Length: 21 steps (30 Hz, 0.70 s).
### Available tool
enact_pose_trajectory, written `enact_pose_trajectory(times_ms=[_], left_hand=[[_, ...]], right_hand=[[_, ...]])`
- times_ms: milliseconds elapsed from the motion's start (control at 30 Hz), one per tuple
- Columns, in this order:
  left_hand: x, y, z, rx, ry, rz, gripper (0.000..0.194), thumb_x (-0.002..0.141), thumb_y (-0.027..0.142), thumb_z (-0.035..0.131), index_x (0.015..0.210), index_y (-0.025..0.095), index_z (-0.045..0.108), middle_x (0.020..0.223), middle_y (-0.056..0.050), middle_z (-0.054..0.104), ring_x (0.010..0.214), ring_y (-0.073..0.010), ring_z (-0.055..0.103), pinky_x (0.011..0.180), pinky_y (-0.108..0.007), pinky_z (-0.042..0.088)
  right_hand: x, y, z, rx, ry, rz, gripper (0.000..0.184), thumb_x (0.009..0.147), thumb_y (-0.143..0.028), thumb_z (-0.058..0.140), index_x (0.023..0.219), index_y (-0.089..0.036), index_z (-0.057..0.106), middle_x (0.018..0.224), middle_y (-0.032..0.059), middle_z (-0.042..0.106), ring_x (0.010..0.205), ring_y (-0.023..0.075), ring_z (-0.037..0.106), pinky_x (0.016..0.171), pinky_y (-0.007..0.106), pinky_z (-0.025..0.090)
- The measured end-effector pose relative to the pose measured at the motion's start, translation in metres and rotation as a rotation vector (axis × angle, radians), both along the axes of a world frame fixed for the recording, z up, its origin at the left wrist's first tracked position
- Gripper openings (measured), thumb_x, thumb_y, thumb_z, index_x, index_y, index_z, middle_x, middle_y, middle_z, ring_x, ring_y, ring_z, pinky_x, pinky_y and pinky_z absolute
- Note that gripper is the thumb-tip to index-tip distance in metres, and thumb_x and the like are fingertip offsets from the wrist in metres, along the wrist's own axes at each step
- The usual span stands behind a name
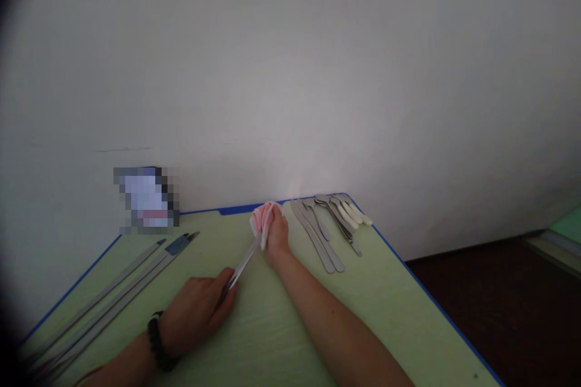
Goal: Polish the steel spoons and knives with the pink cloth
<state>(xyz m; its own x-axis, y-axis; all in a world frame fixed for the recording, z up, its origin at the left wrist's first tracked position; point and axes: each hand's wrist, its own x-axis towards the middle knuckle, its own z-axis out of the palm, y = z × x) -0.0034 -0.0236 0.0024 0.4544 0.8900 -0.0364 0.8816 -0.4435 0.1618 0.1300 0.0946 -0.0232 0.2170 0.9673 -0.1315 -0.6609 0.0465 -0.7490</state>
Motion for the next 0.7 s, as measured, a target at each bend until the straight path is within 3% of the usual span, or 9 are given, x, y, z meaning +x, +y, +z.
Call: enact_pose_trajectory(times_ms=[100,233,533,700], left_hand=[[-0.001,0.0,0.0,0.025,0.037,-0.079,0.027,0.089,0.027,0.03,0.084,0.018,0.055,0.069,-0.005,0.067,0.062,-0.022,0.064,0.058,-0.031,0.042],[-0.002,0.0,-0.001,0.04,0.061,-0.112,0.031,0.088,0.029,0.032,0.072,0.019,0.057,0.065,-0.005,0.065,0.061,-0.0215,0.062,0.059,-0.031,0.041],[-0.002,0.0,-0.003,0.036,0.024,-0.052,0.028,0.084,0.027,0.037,0.066,0.019,0.057,0.062,-0.003,0.065,0.056,-0.0177,0.06,0.055,-0.028,0.034],[-0.001,0.002,0.002,-0.012,0.002,-0.008,0.028,0.084,0.028,0.036,0.067,0.019,0.057,0.064,-0.003,0.065,0.059,-0.0173,0.06,0.057,-0.027,0.035]], right_hand=[[0.003,0.002,0.008,-0.061,0.227,-0.001,0.019,0.073,-0.031,0.054,0.058,-0.019,0.052,0.049,-0.0061,0.054,0.044,0.0084,0.051,0.049,0.02,0.043],[0.005,0.0,0.011,0.004,0.28,0.089,0.021,0.072,-0.029,0.057,0.056,-0.019,0.049,0.044,-0.0073,0.05,0.039,0.0067,0.046,0.043,0.018,0.041],[0.005,-0.012,0.017,0.065,0.163,0.212,0.028,0.07,-0.04,0.061,0.058,-0.018,0.05,0.045,-0.007,0.047,0.039,0.0058,0.042,0.042,0.018,0.036],[-0.001,-0.018,0.012,0.097,-0.187,0.289,0.041,0.071,-0.056,0.055,0.061,-0.017,0.053,0.05,-0.0031,0.051,0.045,0.0086,0.044,0.046,0.022,0.036]])
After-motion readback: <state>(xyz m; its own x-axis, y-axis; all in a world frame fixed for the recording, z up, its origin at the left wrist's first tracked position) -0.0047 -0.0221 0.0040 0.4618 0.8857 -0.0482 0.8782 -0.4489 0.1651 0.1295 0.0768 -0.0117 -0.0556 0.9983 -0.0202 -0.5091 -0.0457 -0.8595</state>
